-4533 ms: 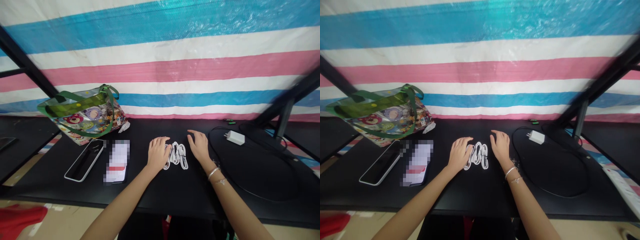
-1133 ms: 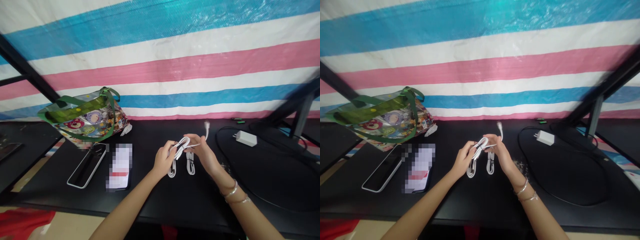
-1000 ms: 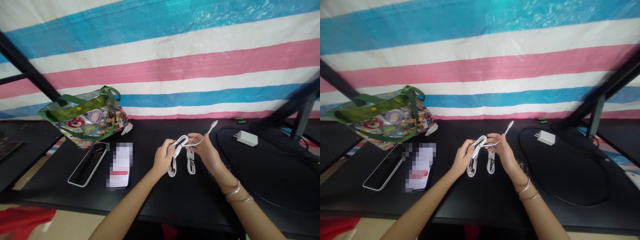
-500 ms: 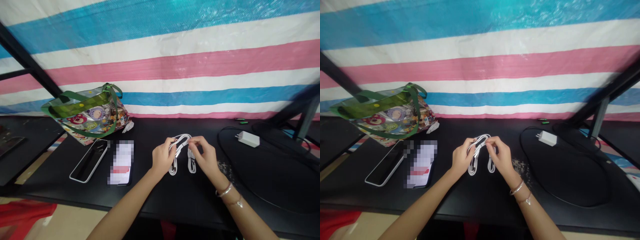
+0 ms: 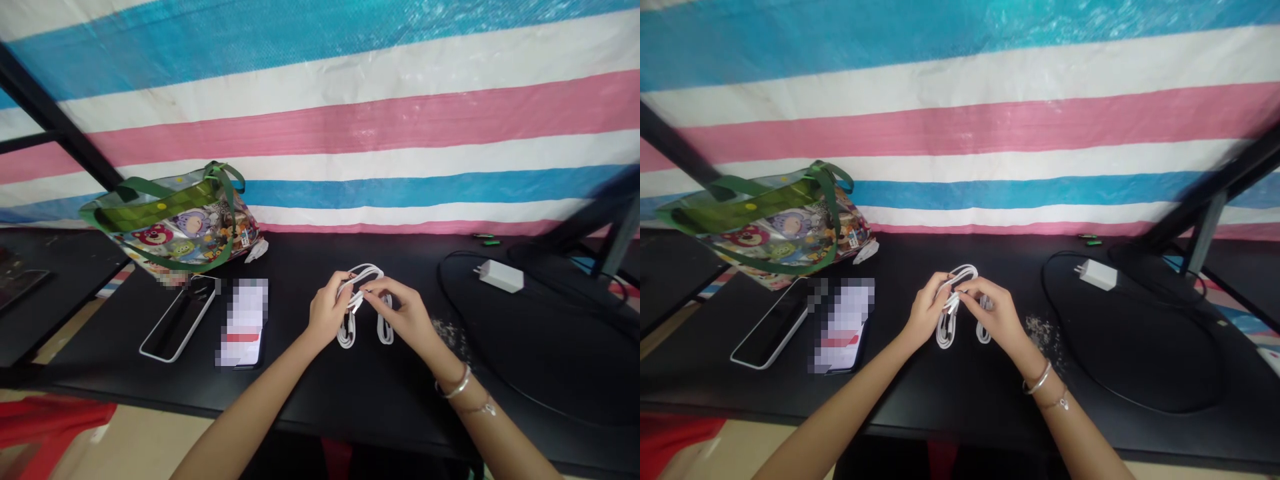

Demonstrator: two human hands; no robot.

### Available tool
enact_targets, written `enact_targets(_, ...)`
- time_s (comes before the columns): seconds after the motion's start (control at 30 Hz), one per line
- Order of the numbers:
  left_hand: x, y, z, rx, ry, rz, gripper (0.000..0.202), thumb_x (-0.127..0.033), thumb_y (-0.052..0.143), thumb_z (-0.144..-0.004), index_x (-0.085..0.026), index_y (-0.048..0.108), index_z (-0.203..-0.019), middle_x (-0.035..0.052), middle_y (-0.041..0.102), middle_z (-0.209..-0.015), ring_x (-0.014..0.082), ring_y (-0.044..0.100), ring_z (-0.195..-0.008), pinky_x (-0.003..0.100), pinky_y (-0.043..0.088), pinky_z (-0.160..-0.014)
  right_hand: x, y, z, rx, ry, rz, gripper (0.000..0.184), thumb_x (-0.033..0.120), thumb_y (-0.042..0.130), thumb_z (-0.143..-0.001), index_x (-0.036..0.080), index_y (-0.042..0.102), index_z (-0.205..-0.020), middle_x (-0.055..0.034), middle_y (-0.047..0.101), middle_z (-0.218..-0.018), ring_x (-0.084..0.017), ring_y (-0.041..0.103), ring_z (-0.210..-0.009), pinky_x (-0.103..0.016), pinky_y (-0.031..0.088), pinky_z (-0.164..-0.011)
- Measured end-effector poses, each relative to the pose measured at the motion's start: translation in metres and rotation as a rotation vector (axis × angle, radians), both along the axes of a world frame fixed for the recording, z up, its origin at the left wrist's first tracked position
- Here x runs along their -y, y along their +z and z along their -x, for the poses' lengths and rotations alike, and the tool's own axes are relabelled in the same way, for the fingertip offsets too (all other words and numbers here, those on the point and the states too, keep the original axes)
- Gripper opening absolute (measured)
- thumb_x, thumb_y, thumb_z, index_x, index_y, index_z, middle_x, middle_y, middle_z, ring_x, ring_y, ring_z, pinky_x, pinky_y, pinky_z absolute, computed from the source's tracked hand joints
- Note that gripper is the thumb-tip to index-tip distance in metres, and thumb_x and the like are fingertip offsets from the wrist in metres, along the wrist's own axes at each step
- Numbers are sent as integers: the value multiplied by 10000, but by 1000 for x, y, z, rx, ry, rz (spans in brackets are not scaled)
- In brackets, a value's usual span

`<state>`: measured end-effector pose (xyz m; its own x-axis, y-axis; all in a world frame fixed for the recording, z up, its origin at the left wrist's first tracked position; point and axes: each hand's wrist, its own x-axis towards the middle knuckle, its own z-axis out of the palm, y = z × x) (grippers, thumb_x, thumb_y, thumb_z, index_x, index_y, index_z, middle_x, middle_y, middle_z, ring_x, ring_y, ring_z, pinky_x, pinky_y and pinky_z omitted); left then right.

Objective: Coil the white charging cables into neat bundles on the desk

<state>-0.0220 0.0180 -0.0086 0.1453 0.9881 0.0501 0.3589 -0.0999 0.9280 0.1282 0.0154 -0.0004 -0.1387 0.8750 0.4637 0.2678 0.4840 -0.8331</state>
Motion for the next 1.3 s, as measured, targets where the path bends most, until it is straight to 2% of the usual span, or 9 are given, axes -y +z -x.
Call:
enact_targets(0.13, -4, 0, -2, 271, -43, 75, 172, -299, 444, -874, -200, 556, -959, -84, 453, -505, 102, 463, -445, 209, 361, -499, 1, 0, 1, -76, 45, 21, 200, 419, 657, -780, 242, 678, -691, -35, 678, -696, -183, 618, -639, -328, 526, -619)
enact_targets(0.23, -4, 3, -3, 438, -80, 152, 265, -437, 512, -837, -187, 549, -915, -81, 435, -497, 86, 398, -403, 216, 344, -455, 0, 0, -1, -170, 62, 81, 240, 472, 678, -758, 241, 672, -691, -34, 677, -696, -187, 635, -657, -336, 544, -644)
enact_targets(0.4, -1, 9, -2, 605, -140, 193, 483, -633, 607, -721, -172, 562, -858, -89, 386, -445, 80, 388, -444, 217, 367, -505, -3, 2, -9, -224, 8, 139, 309, 548, 707, -700, 246, 655, -665, -29, 663, -718, -194, 637, -719, -350, 543, -717)
enact_targets(0.6, -2, 6, -3, 742, -197, 260, 557, -665, 680, -632, -163, 573, -847, -107, 366, -433, 61, 348, -431, 207, 380, -501, -3, 1, -10, -238, -35, 142, 328, 571, 688, -710, 247, 646, -690, -23, 654, -744, -187, 631, -746, -339, 533, -741)
enact_targets(0.77, -5, 4, -1, 757, -91, 289, 571, -584, 697, -673, -158, 603, -1041, -103, 397, -471, 67, 404, -455, 205, 387, -509, -5, 0, -13, -197, -87, 107, 310, 553, 672, -734, 246, 640, -704, -32, 648, -742, -200, 627, -761, -349, 532, -725)
enact_targets(0.93, -9, 7, 4, 820, 76, 313, 414, -444, 659, -769, -175, 597, -1077, -102, 385, -494, 65, 410, -466, 194, 379, -513, -9, 0, -22, -149, -186, 63, 267, 509, 651, -764, 246, 624, -732, -35, 642, -772, -206, 629, -794, -346, 532, -706)
enact_targets(1.07, -10, 11, 6, 828, 196, 299, 284, -345, 592, -807, -177, 606, -1036, -100, 382, -474, 70, 410, -460, 181, 369, -513, -13, -6, -28, 53, -239, -11, 202, 433, 607, -791, 249, 603, -707, -28, 637, -721, -204, 611, -721, -344, 507, -661)
enact_targets(1.3, -14, 18, 10, 875, 343, 372, 199, -273, 540, -808, -192, 583, -984, -112, 356, -478, 59, 406, -442, 163, 356, -523, -16, -19, -36, 387, -355, -55, 81, 247, 559, -777, 277, 581, -705, -28, 618, -707, -220, 570, -677, -312, 421, -548)
